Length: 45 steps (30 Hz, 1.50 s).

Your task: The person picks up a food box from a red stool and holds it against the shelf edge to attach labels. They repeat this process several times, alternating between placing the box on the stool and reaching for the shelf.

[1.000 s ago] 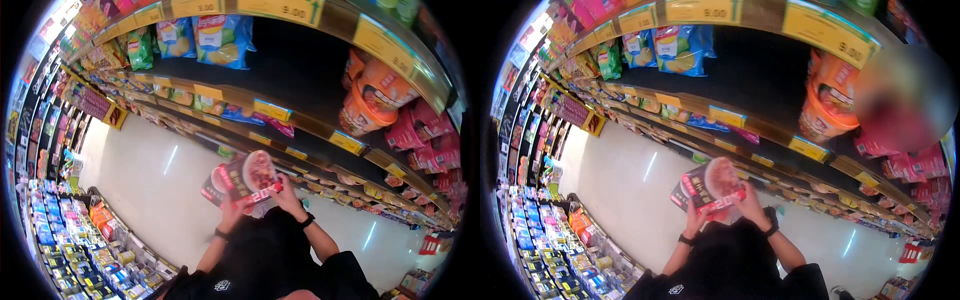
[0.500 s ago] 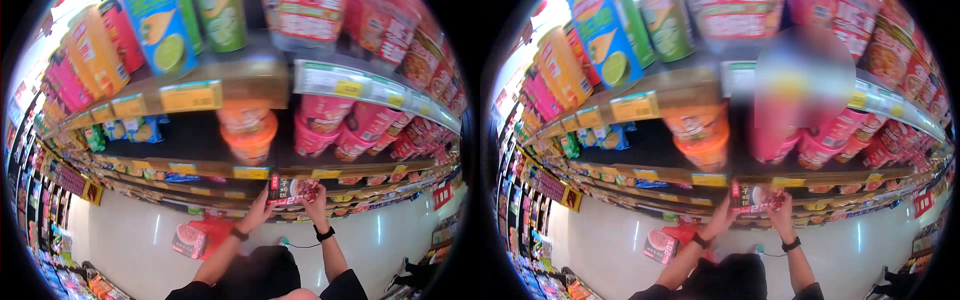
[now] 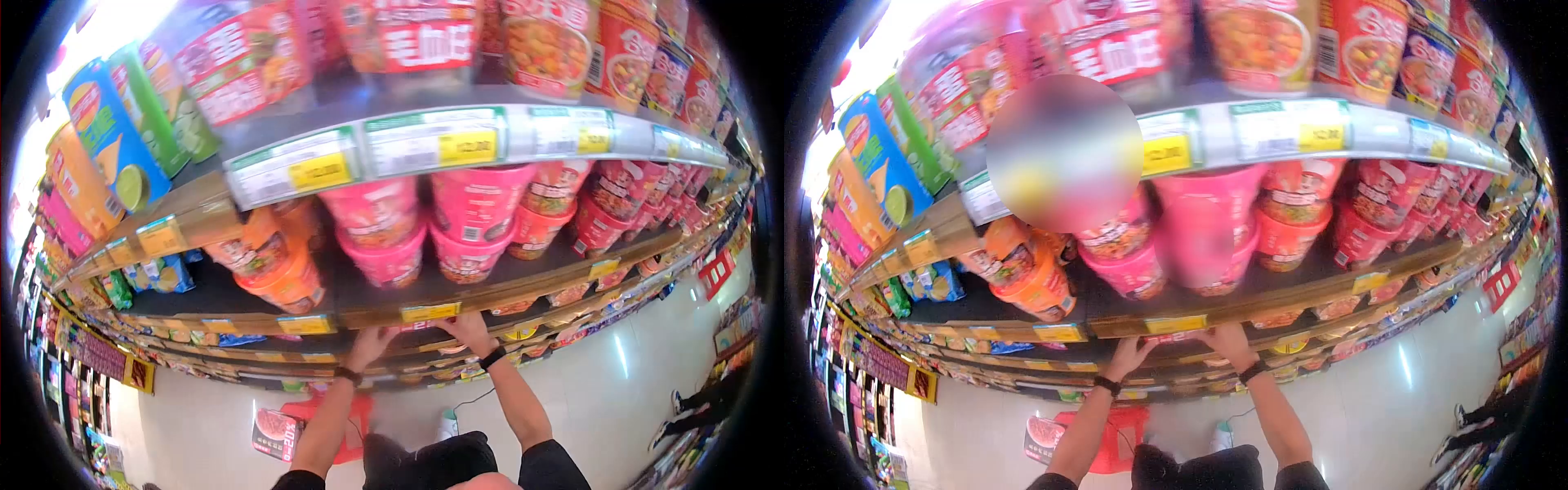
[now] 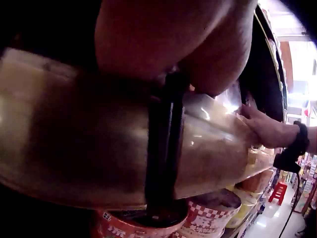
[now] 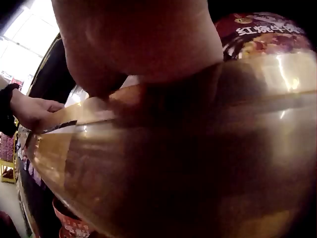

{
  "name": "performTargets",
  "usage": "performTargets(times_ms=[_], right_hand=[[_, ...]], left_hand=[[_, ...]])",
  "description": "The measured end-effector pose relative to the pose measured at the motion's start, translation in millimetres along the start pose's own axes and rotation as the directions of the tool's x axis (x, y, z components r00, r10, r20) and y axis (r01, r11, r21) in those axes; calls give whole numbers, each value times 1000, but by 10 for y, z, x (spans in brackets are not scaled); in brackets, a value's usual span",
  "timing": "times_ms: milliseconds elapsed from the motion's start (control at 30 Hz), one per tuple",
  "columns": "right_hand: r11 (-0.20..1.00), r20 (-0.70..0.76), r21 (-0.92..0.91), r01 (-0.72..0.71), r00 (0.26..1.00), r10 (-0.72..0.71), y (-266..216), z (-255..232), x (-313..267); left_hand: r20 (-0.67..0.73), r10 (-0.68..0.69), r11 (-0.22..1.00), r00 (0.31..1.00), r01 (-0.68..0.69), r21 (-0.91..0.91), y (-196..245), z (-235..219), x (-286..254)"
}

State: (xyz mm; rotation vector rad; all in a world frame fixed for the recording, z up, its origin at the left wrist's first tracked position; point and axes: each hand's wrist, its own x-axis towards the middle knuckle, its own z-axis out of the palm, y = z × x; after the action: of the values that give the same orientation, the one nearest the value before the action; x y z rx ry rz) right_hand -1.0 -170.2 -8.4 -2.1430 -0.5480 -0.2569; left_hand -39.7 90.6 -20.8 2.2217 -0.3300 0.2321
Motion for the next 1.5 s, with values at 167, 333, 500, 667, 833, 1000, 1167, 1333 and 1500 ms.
performTargets(times_ms=[167,333,500,667,833,1000,1167,1333,1500], right_hand=[[974,29,-126,-188,981,193,150,136,-69],[968,-79,-202,-152,987,138,28,113,-79],[948,-144,-291,-132,985,93,13,133,-105],[982,-116,-166,-93,990,74,40,112,-115],[977,-131,-186,-108,988,85,56,146,-93],[960,-141,-243,-142,984,110,77,184,-134],[969,-152,-226,-98,986,64,18,143,-86],[959,-246,-279,-56,969,-15,137,242,-122],[947,-168,-314,-65,986,12,131,191,-158]], left_hand=[[121,-223,963,967,238,-127,225,-82,94],[154,-271,933,950,298,-199,212,-87,140],[72,-318,939,945,324,-117,326,-94,112],[87,-361,921,928,370,-120,-69,59,80],[11,-214,974,977,214,-78,3,22,85],[84,-229,931,970,243,-273,-75,81,64],[11,-155,967,988,154,-200,11,61,100],[83,-229,899,970,243,-365,-108,102,82],[110,-331,901,937,348,-260,-82,74,107]])
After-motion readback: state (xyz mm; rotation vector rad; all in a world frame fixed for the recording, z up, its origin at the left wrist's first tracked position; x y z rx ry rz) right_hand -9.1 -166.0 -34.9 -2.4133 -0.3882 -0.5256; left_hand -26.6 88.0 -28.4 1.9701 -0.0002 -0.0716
